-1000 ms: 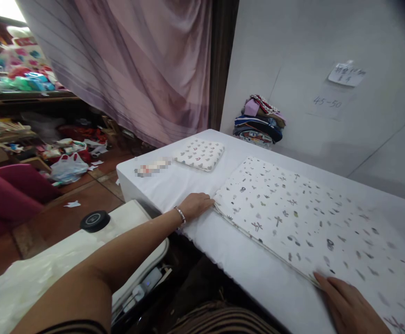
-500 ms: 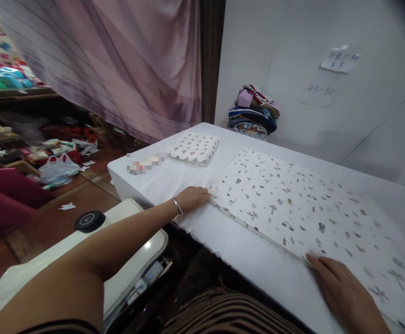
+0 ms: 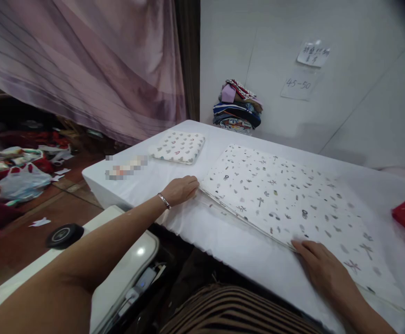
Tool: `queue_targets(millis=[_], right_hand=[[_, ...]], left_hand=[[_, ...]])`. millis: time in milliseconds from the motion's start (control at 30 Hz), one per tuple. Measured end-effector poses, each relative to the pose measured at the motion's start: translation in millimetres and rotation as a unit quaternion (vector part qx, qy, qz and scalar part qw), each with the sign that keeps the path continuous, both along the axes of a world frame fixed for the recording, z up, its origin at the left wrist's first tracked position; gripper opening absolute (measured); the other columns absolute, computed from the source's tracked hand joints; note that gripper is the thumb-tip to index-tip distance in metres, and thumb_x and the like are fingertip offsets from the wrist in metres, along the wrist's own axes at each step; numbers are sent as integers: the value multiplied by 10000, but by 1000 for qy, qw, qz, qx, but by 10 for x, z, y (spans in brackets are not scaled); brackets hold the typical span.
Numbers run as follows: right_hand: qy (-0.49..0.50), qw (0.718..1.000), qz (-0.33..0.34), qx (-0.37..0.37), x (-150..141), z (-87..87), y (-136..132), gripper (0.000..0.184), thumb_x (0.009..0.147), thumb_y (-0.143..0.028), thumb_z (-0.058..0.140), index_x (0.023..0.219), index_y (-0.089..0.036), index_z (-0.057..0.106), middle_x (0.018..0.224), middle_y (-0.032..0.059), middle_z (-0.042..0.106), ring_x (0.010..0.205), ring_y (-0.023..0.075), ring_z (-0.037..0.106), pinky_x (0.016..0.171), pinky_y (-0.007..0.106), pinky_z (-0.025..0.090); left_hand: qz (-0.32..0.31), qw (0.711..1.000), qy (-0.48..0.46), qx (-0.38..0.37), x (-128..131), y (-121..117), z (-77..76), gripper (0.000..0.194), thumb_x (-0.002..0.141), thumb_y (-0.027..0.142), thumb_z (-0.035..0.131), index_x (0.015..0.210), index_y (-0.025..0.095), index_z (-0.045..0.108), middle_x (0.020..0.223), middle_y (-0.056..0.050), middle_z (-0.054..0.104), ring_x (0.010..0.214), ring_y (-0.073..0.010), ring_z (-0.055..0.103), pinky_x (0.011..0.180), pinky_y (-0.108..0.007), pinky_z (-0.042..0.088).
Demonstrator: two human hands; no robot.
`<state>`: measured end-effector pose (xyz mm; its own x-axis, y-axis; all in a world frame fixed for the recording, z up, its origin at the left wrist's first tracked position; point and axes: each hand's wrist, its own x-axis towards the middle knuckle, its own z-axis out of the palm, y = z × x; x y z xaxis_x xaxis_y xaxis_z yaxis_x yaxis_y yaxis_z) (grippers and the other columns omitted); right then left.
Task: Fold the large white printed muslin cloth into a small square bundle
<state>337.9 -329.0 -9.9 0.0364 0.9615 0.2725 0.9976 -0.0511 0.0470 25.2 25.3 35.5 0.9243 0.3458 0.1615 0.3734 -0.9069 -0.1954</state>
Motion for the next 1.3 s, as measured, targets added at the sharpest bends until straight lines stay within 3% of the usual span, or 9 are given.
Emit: queue_targets(millis=[167,467,667,867,1033,1167,1300], right_hand=[[-7,1000,2,5,12,-23,-21,412,801,-141,340,1097,-191,622,1000,82,622,879,205,574,765,302,460],[-6,1000,13,19,57,-79,-46,398,787,-159,371,1091,-208,623,1003,73,623,899,210,573,777,299,460],[-14,1000,12,8,65,-107,-50,403,798,-146,366,1117,-195,609,1023,82,615,909,213,570,787,316,459],[2,1000,5,25,-30,-5,-5,379,821,-158,355,1104,-205,602,1016,101,615,898,230,564,730,335,473],[18,1000,-17,-8,-89,21,29,338,873,-169,353,1127,-213,572,1009,98,600,879,222,538,750,343,450],[23,998,-40,-40,-112,47,56,313,888,-172,354,1109,-198,574,986,104,597,863,224,520,749,347,438],[38,997,-46,-42,-134,91,69,315,876,-149,364,1108,-187,574,986,108,597,878,223,521,759,343,433]], left_hand=[[11,999,-32,33,76,0,10,174,868,209,340,904,187,509,942,-48,549,798,-156,507,608,-270,376],[-24,999,6,-21,-69,-102,-242,187,887,224,336,926,198,516,947,-30,561,787,-137,523,608,-252,376],[-23,998,60,-3,-106,-125,-190,190,879,196,353,959,201,525,968,-32,567,780,-138,525,583,-245,374],[-44,994,98,11,-27,-131,-105,187,848,124,385,936,180,541,913,-47,560,737,-138,523,576,-246,378],[-12,997,75,13,12,-95,-150,225,869,160,348,981,188,542,916,-47,568,735,-142,534,569,-248,379],[-40,996,74,-4,32,-37,-135,229,886,239,343,948,179,556,896,-50,560,727,-150,535,560,-250,376],[-48,991,122,19,99,-46,-71,223,855,145,352,929,144,563,907,-76,562,741,-167,548,559,-255,375]])
